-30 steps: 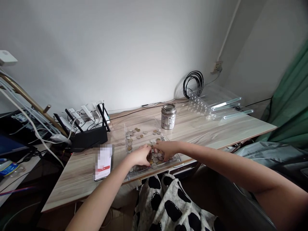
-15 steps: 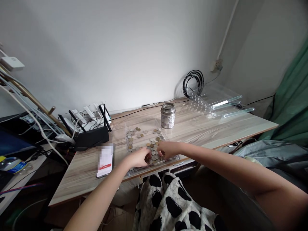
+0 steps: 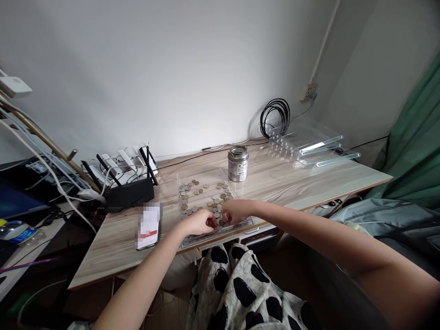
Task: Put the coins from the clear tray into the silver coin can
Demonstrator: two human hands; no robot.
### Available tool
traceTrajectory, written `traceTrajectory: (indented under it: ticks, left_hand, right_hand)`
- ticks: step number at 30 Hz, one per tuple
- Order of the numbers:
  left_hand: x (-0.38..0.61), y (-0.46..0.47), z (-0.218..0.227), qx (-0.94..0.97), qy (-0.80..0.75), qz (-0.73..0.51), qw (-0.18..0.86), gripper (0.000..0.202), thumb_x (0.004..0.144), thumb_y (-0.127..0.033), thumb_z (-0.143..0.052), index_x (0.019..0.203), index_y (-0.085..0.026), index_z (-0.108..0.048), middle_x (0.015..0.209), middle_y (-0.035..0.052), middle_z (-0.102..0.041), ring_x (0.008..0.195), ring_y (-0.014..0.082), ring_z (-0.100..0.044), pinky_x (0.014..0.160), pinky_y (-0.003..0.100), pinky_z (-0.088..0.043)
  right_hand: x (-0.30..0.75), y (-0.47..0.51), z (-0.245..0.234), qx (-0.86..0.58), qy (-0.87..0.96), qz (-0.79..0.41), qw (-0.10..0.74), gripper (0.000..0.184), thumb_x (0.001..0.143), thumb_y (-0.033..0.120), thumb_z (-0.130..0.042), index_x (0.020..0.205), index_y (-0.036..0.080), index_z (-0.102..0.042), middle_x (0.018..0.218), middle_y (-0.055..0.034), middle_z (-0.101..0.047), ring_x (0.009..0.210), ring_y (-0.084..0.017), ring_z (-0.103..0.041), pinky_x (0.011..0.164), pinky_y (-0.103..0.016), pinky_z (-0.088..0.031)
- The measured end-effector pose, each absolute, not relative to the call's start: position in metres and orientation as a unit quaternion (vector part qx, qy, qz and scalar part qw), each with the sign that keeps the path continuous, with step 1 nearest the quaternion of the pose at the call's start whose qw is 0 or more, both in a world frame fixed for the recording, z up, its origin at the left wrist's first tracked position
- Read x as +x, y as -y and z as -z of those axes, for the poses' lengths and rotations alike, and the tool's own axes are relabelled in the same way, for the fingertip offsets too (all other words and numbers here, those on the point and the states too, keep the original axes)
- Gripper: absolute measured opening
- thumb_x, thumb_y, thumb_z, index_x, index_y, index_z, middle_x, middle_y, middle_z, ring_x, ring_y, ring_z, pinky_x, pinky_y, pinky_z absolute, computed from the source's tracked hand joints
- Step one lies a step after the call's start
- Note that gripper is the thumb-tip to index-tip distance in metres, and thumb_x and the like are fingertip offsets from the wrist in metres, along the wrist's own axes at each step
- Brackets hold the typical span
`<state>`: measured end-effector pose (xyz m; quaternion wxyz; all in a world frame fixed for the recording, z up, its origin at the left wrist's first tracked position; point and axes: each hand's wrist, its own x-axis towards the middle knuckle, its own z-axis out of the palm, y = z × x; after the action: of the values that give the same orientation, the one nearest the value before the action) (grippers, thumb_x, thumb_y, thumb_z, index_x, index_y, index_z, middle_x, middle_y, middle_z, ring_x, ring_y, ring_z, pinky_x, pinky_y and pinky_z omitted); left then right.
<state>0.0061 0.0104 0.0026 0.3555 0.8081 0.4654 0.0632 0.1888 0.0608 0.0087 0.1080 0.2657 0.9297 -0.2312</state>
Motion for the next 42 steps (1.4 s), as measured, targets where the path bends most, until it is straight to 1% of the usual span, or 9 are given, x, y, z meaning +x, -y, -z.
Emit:
traceTrajectory:
  ticks: [7,13,18,23,28,31,34,37,42]
  left_hand:
    - [0.007,-0.011,-0.005,0.814,-0.457,-0.051,0.354,0.022,0.058,-0.014,-0.051,0.076,-0.018,-0.062,0.068,0.0037,-0.061,0.059,0.0152,-0.054,0.049,0.022,-0.038]
    - [0.012,-0.017,-0.012,0.831,-0.433,0.046,0.346,0.030,0.058,-0.014,-0.052,0.086,-0.017,-0.062,0.071,0.0029,-0.061,0.059,0.0137,-0.052,0.049,0.021,-0.036]
    - [0.018,-0.020,-0.016,0.854,-0.408,0.063,0.318,0.026,0.057,-0.008,-0.048,0.075,-0.017,-0.063,0.071,0.0021,-0.061,0.059,0.0124,-0.051,0.050,0.021,-0.035]
    - [0.015,-0.017,-0.016,0.818,-0.457,0.075,0.341,0.017,0.054,-0.005,-0.051,0.063,-0.017,-0.061,0.060,0.0011,-0.058,0.052,0.0122,-0.048,0.049,0.022,-0.034]
    - [0.025,-0.015,-0.010,0.574,-0.552,-0.255,0.548,0.008,0.067,-0.017,-0.054,0.073,-0.015,-0.058,0.065,0.0029,-0.057,0.058,0.0140,-0.054,0.057,0.025,-0.042]
    - [0.040,-0.015,-0.010,0.271,-0.475,-0.432,0.717,0.026,0.082,-0.030,-0.036,0.076,-0.012,-0.054,0.071,0.0084,-0.058,0.067,0.0166,-0.059,0.065,0.030,-0.047]
    - [0.051,-0.014,-0.013,0.109,-0.363,-0.560,0.736,0.027,0.085,-0.024,-0.030,0.073,-0.012,-0.051,0.067,0.0063,-0.056,0.061,0.0135,-0.058,0.062,0.029,-0.048]
    - [0.050,-0.012,-0.013,0.043,-0.323,-0.620,0.713,0.021,0.084,-0.017,-0.035,0.067,-0.014,-0.047,0.054,0.0003,-0.049,0.048,0.0080,-0.051,0.044,0.017,-0.042]
    - [0.035,-0.013,-0.004,0.026,-0.313,-0.612,0.726,0.019,0.080,-0.014,-0.037,0.064,-0.014,-0.045,0.042,-0.0077,-0.028,0.028,0.0025,-0.023,0.027,0.013,-0.016]
  right_hand:
    - [0.186,-0.063,-0.013,0.262,-0.898,0.327,0.135,0.034,0.055,0.008,-0.051,0.087,0.014,-0.063,0.072,0.0006,-0.061,0.060,-0.010,-0.051,0.051,-0.018,-0.035]
    - [0.187,-0.067,-0.025,0.271,-0.904,0.275,0.181,0.023,0.056,0.015,-0.056,0.076,0.012,-0.066,0.066,-0.0008,-0.062,0.056,-0.011,-0.050,0.050,-0.020,-0.033]
    - [0.202,-0.070,-0.043,0.328,-0.918,0.178,0.132,0.018,0.056,0.016,-0.059,0.072,0.013,-0.066,0.069,-0.0028,-0.063,0.059,-0.011,-0.049,0.051,-0.021,-0.031]
    - [0.224,-0.078,-0.053,0.353,-0.905,0.224,0.074,0.017,0.057,0.020,-0.060,0.072,0.014,-0.065,0.068,-0.0010,-0.063,0.058,-0.010,-0.050,0.052,-0.020,-0.033]
    - [0.217,-0.077,-0.053,0.346,-0.904,0.251,-0.003,0.013,0.060,0.022,-0.059,0.068,0.014,-0.064,0.061,-0.0003,-0.060,0.055,-0.010,-0.050,0.049,-0.019,-0.032]
    - [0.192,-0.072,-0.056,0.330,-0.906,0.258,-0.061,0.015,0.062,0.024,-0.057,0.070,0.014,-0.064,0.060,0.0000,-0.060,0.054,-0.009,-0.049,0.048,-0.019,-0.032]
    - [0.169,-0.068,-0.062,0.313,-0.910,0.245,-0.116,0.017,0.063,0.025,-0.057,0.075,0.015,-0.065,0.064,-0.0004,-0.062,0.055,-0.009,-0.051,0.049,-0.019,-0.033]
    - [0.164,-0.069,-0.064,0.323,-0.912,0.194,-0.162,0.021,0.069,0.025,-0.052,0.084,0.018,-0.065,0.074,-0.0008,-0.064,0.062,-0.010,-0.053,0.054,-0.019,-0.035]
    - [0.189,-0.066,-0.043,0.355,-0.924,0.108,0.088,0.026,0.056,0.019,-0.062,0.082,0.020,-0.065,0.080,-0.0026,-0.064,0.071,-0.017,-0.056,0.052,-0.022,-0.033]
